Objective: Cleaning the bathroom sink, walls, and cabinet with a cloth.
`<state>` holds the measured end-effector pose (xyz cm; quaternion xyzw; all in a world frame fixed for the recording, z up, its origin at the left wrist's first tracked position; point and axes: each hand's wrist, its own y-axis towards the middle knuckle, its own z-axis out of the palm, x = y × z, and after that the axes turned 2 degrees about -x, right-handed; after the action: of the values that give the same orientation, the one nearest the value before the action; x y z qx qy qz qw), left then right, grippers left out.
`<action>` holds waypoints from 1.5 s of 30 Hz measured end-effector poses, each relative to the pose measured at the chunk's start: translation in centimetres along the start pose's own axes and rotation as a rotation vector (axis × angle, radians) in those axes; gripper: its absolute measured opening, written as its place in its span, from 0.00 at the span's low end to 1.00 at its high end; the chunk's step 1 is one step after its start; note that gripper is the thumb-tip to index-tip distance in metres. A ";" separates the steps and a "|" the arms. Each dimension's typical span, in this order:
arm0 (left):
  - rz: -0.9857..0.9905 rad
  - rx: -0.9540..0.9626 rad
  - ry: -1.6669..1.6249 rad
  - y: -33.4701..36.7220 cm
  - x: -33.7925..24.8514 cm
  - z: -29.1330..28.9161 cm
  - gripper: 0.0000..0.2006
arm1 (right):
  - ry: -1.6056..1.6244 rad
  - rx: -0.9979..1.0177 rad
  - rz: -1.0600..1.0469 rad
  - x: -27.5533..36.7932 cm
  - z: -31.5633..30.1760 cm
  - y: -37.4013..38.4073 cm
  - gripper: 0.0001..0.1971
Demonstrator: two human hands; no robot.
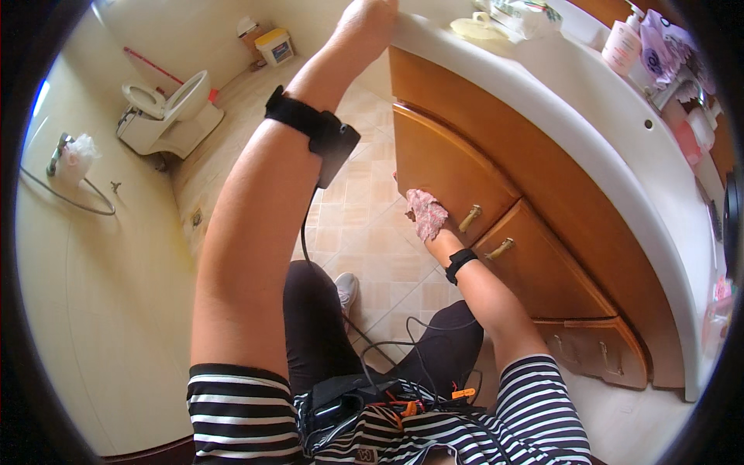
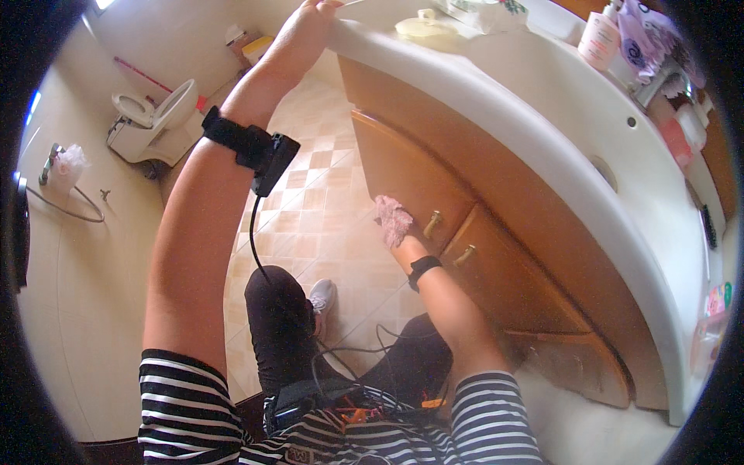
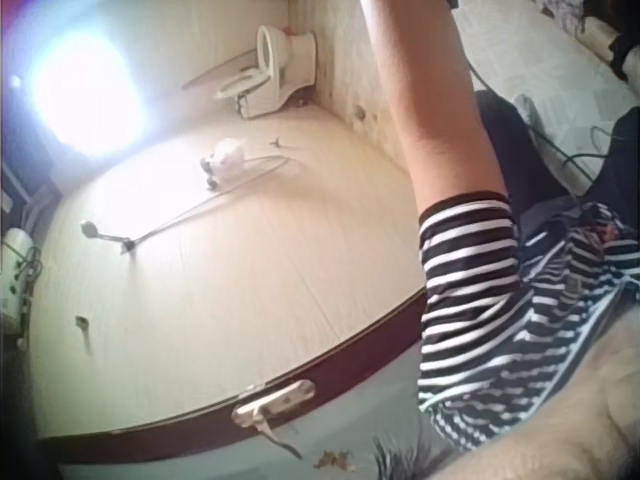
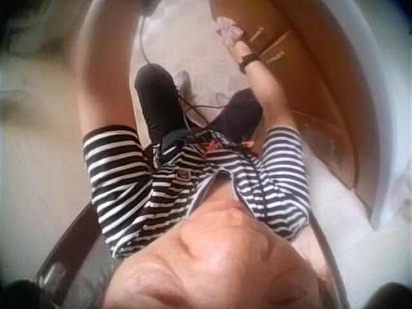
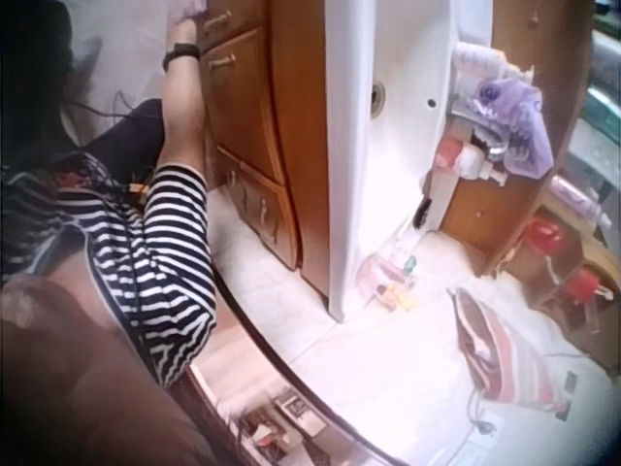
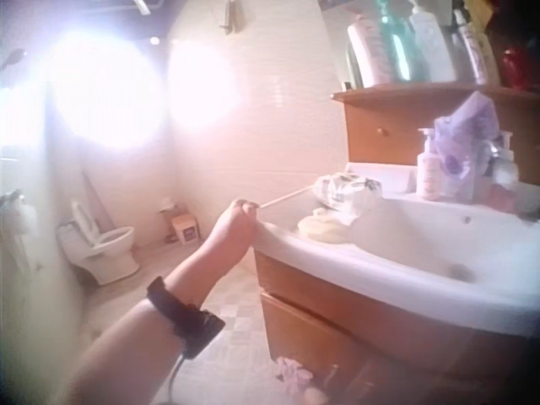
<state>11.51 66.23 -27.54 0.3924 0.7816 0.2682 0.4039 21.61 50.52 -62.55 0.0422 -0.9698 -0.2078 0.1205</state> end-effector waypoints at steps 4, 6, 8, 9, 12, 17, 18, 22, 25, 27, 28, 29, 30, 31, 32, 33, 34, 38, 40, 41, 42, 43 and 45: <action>0.183 -0.013 0.255 0.1 1.8 0.1 0.13 | 0.077 0.017 0.066 2.4 -2.6 5.0 0.17; 0.218 -0.041 0.290 0.0 2.9 -0.8 0.13 | 0.071 -0.015 -0.053 5.4 -9.3 8.7 0.17; 0.373 -0.026 0.487 0.6 3.2 -0.3 0.13 | -0.776 -0.326 -0.327 4.6 -9.3 11.0 0.20; 0.514 -0.008 0.699 0.3 2.9 -0.6 0.13 | -0.769 -0.322 -0.331 5.5 -10.4 11.1 0.20; -0.216 0.007 -0.178 -0.1 -2.3 -0.3 0.14 | -0.939 -0.238 -0.148 5.7 -9.8 11.3 0.28; -0.005 -0.006 0.020 0.4 0.5 -1.1 0.15 | -0.393 -0.397 -0.199 1.9 -2.5 4.5 0.25; 0.245 -0.011 0.210 0.3 1.0 -1.1 0.16 | -0.122 -0.355 -0.099 2.0 -2.6 3.0 0.29; 0.033 -0.025 -0.002 -0.6 -2.2 -0.8 0.15 | 0.181 -0.334 0.081 1.8 -9.3 0.4 0.19; -0.354 0.026 -0.177 -0.3 -2.0 -1.5 0.15 | 0.167 -0.255 0.156 4.9 -18.0 -1.8 0.18; 0.294 0.012 0.424 -0.2 1.6 -1.8 0.14 | 0.255 -0.365 0.154 5.7 -20.2 -3.0 0.17; 0.290 0.011 0.427 -0.2 2.2 -1.8 0.14 | -0.090 -0.441 0.018 4.3 -18.0 -4.4 0.14; 0.303 -0.003 0.393 0.1 2.0 -0.9 0.14 | -0.105 -0.439 0.030 3.5 -16.2 -5.4 0.14; 0.313 -0.017 0.364 0.0 1.2 -0.6 0.14 | 0.198 -0.404 0.203 3.0 -14.7 -5.9 0.14; 0.317 -0.016 0.353 0.1 0.4 -0.3 0.14 | 0.502 -0.366 0.373 2.5 -13.9 -6.5 0.13; 0.005 0.000 0.073 -0.2 -1.8 -0.4 0.13 | -0.087 -0.525 0.007 2.7 -14.4 -6.5 0.14; -0.297 0.012 -0.210 -0.2 -3.7 -0.6 0.13 | -0.093 -0.531 0.014 1.5 -13.0 -6.9 0.14; -0.286 0.007 -0.208 0.5 -2.5 -0.8 0.13 | 0.257 -0.203 0.213 -0.2 -10.2 -7.2 0.20; 0.154 0.177 0.479 0.5 -0.6 -0.1 0.14 | -0.240 -0.111 0.188 0.8 -8.3 -9.2 0.22; -0.227 0.087 -0.189 0.1 -1.4 -0.3 0.15 | -0.477 0.368 0.131 1.3 -10.5 -6.6 0.16; -0.131 0.077 -0.047 0.0 -0.2 -1.4 0.15 | -0.469 0.361 0.112 2.7 -13.3 -5.8 0.16; -0.032 0.074 0.076 -0.1 0.4 -1.6 0.15 | -0.208 0.138 0.098 3.2 -15.9 -5.6 0.15; -0.034 0.077 0.070 -0.2 0.3 -1.5 0.15 | 0.051 -0.079 0.088 3.6 -18.4 -5.6 0.13; -0.122 0.037 -0.095 -0.3 -0.5 -1.4 0.16 | 0.473 -0.187 0.228 5.7 -23.2 -4.1 0.09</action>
<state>10.40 65.48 -26.81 0.3639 0.7889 0.2098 0.4486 22.01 36.92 -42.48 -0.0309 -0.8899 -0.2657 0.3695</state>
